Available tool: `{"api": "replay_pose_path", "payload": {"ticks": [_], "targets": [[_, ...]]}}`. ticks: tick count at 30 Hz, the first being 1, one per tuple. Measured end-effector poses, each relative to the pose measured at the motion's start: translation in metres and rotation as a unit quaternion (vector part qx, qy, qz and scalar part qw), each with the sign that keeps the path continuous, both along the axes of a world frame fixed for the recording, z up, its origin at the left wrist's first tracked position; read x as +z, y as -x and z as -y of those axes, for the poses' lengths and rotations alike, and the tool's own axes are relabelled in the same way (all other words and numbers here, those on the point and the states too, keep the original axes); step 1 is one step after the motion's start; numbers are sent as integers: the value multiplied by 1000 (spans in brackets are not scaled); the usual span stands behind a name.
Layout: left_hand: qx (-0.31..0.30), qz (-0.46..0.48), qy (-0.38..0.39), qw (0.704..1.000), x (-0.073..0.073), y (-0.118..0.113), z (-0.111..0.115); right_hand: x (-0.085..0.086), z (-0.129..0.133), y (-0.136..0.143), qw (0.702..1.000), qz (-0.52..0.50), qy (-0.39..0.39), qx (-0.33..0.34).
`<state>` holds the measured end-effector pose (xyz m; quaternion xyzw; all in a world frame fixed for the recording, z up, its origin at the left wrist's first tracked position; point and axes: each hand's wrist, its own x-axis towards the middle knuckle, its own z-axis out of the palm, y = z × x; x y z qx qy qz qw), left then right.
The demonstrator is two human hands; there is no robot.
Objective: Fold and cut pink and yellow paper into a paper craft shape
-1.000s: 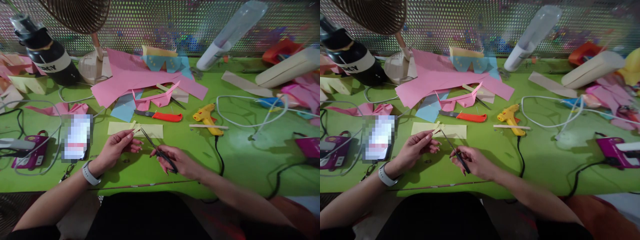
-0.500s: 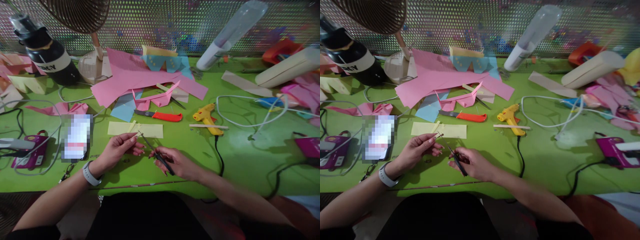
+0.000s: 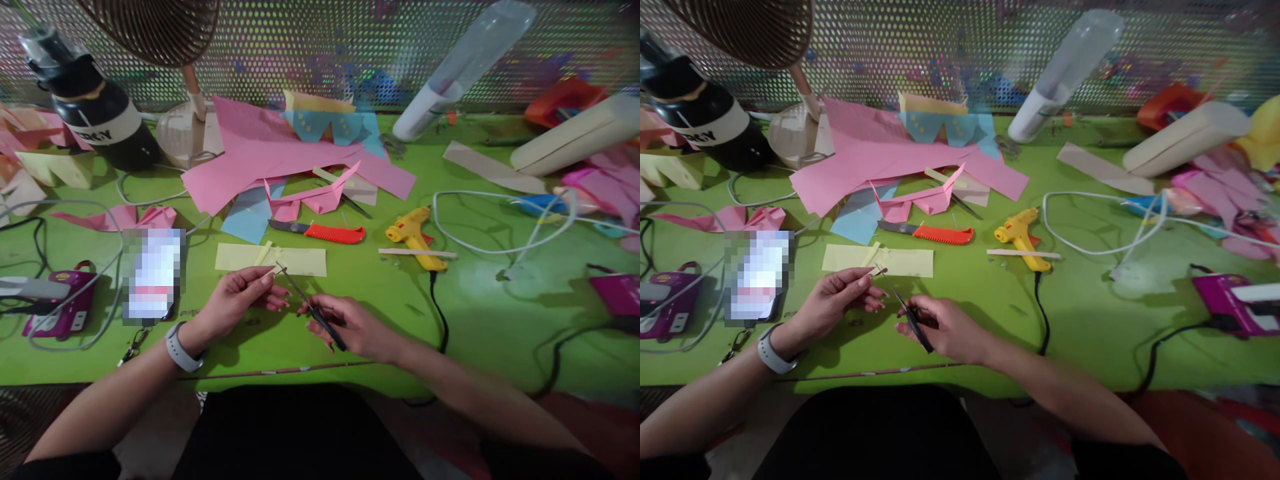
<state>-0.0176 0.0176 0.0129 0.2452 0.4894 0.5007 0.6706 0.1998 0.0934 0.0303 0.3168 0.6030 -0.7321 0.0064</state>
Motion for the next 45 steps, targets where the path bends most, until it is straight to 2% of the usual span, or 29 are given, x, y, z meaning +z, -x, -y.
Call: {"api": "replay_pose_path", "payload": {"ticks": [27, 36, 45], "targets": [[12, 20, 3, 1000, 2, 0, -2, -6, 1, -3, 1000, -7, 11, -6], [21, 10, 39, 999, 2, 0, -1, -10, 1, -3, 1000, -12, 15, -17], [25, 25, 43, 998, 2, 0, -2, -12, 1, -4, 999, -17, 19, -26]]}}
